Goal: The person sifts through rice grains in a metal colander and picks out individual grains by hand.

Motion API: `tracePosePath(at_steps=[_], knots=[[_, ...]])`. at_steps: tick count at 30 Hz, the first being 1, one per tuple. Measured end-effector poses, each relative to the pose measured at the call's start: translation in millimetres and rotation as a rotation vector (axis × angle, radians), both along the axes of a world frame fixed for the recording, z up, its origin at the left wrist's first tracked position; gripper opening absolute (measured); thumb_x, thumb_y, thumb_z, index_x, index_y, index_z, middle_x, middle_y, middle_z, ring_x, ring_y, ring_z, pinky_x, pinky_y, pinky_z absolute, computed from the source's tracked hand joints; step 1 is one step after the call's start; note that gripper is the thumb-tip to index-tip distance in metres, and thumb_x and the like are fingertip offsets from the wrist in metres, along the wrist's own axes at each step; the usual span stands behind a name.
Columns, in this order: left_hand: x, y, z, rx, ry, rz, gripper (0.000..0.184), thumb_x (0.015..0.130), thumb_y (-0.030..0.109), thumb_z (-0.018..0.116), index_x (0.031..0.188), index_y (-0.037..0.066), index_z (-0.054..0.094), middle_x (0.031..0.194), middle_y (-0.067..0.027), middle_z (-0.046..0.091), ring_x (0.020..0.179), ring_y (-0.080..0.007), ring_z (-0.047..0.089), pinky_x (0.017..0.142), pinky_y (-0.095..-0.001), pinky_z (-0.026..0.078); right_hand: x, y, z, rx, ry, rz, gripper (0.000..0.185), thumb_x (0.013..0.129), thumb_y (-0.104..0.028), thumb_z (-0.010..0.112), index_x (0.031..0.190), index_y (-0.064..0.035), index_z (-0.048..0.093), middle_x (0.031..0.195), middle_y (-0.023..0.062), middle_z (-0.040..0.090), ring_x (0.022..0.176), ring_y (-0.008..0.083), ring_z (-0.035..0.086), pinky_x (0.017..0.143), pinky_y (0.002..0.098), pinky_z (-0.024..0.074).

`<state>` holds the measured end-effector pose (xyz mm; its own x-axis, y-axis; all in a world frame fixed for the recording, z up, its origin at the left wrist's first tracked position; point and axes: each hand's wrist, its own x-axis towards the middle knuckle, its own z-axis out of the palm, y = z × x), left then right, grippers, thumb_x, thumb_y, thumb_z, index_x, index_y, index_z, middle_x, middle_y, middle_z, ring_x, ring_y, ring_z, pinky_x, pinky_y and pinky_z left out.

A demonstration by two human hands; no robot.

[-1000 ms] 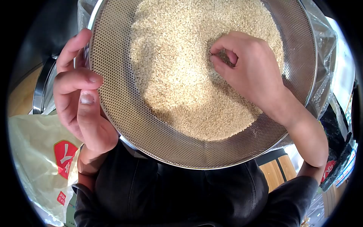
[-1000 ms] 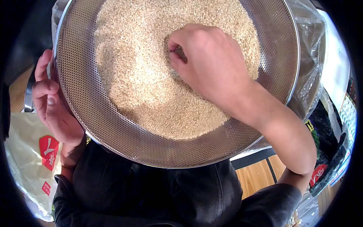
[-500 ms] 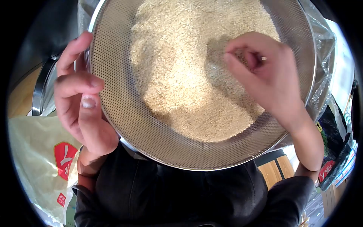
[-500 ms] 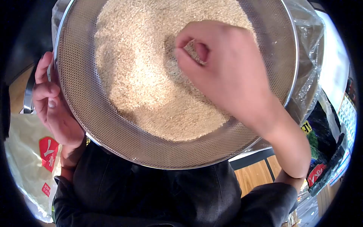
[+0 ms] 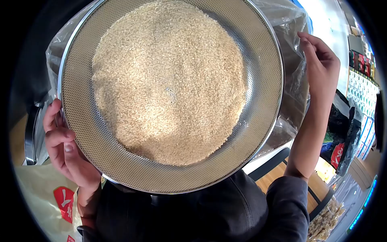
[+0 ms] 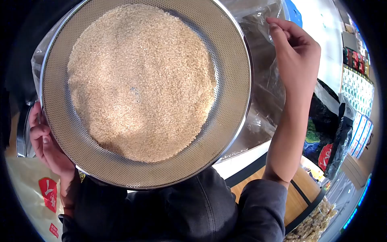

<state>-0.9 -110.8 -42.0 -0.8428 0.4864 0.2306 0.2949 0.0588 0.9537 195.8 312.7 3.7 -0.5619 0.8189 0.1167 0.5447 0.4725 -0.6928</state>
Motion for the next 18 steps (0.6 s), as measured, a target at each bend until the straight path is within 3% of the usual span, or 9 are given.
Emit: tracePosePath(at_steps=[6, 9, 10, 12, 13, 15, 16, 18], knots=[[2.5, 4.3, 1.5, 0.008, 0.002, 0.029, 0.010, 0.096, 0.011, 0.046, 0.097, 0.005, 0.053, 0.150, -0.0275, 0.044, 0.141, -0.0396, 0.045, 0.120, -0.0536, 0.032, -5.2, -4.1, -5.4, 0.009, 0.077, 0.045, 0.022, 0.091, -0.020, 0.081, 0.082, -0.0023, 0.073, 0.068, -0.0116, 0.046, 0.062, -0.0013, 0.035, 0.056, 0.0182, 0.0193], [1.6, 7.8, 5.2, 0.004, 0.023, -0.010, 0.011, 0.097, 0.011, 0.047, 0.098, 0.005, 0.055, 0.149, -0.0273, 0.045, 0.138, -0.0385, 0.047, 0.117, -0.0514, 0.035, -22.9, -39.9, -0.3, -0.070, 0.058, 0.263, 0.014, 0.097, -0.017, 0.076, 0.100, -0.0036, 0.075, 0.075, -0.0067, 0.061, 0.065, -0.0014, 0.049, 0.056, 0.0167, 0.0345], [2.2, 9.5, 5.4, 0.016, 0.024, -0.025, 0.011, 0.098, 0.011, 0.047, 0.097, 0.005, 0.056, 0.148, -0.0275, 0.046, 0.138, -0.0386, 0.047, 0.117, -0.0513, 0.035, -31.8, -54.3, -1.5, -0.080, 0.069, 0.266, 0.014, 0.097, -0.017, 0.076, 0.100, -0.0036, 0.075, 0.075, -0.0067, 0.061, 0.065, -0.0014, 0.049, 0.056, 0.0167, 0.0345], [0.1, 7.4, 4.9, 0.009, 0.053, -0.044, 0.011, 0.099, 0.011, 0.047, 0.097, 0.005, 0.056, 0.147, -0.0280, 0.046, 0.138, -0.0387, 0.048, 0.117, -0.0509, 0.034, -47.4, -77.4, -3.2, -0.328, 0.097, 0.509, 0.018, 0.107, -0.013, 0.059, 0.112, -0.0001, 0.071, 0.086, -0.0007, 0.066, 0.064, 0.0032, 0.052, 0.058, 0.0193, 0.0406], [-0.8, 6.6, 4.4, 0.003, 0.054, -0.040, 0.011, 0.099, 0.011, 0.047, 0.097, 0.005, 0.056, 0.147, -0.0280, 0.046, 0.138, -0.0387, 0.048, 0.117, -0.0509, 0.034, -53.8, -75.0, -9.5, -0.410, 0.076, 0.688, 0.022, 0.108, -0.012, 0.054, 0.116, -0.0001, 0.071, 0.093, 0.0042, 0.070, 0.068, 0.0070, 0.059, 0.061, 0.0231, 0.0489], [-1.4, 6.8, 2.9, 0.033, 0.050, -0.055, 0.011, 0.099, 0.012, 0.047, 0.098, 0.005, 0.056, 0.147, -0.0283, 0.047, 0.138, -0.0386, 0.047, 0.118, -0.0512, 0.033, -76.2, -83.1, -23.1, -0.630, 0.118, 0.789, 0.023, 0.108, -0.014, 0.054, 0.119, -0.0009, 0.070, 0.098, 0.0057, 0.071, 0.078, 0.0105, 0.065, 0.072, 0.0246, 0.0544], [-1.3, 6.5, 3.2, 0.026, 0.050, -0.051, 0.011, 0.099, 0.012, 0.047, 0.098, 0.005, 0.056, 0.147, -0.0283, 0.047, 0.138, -0.0386, 0.047, 0.118, -0.0512, 0.033, -86.0, -84.9, -33.2, -0.637, 0.120, 0.793, 0.023, 0.108, -0.014, 0.054, 0.119, -0.0009, 0.070, 0.098, 0.0057, 0.071, 0.078, 0.0105, 0.065, 0.072, 0.0246, 0.0544], [-2.2, 5.4, 3.9, 0.017, 0.051, -0.063, 0.012, 0.098, 0.012, 0.048, 0.098, 0.005, 0.057, 0.147, -0.0287, 0.047, 0.138, -0.0387, 0.048, 0.118, -0.0518, 0.032, -104.8, -87.2, -53.5, -0.644, 0.096, 0.743, 0.025, 0.107, -0.015, 0.056, 0.124, -0.0023, 0.068, 0.105, 0.0071, 0.071, 0.089, 0.0136, 0.067, 0.086, 0.0276, 0.0566]])
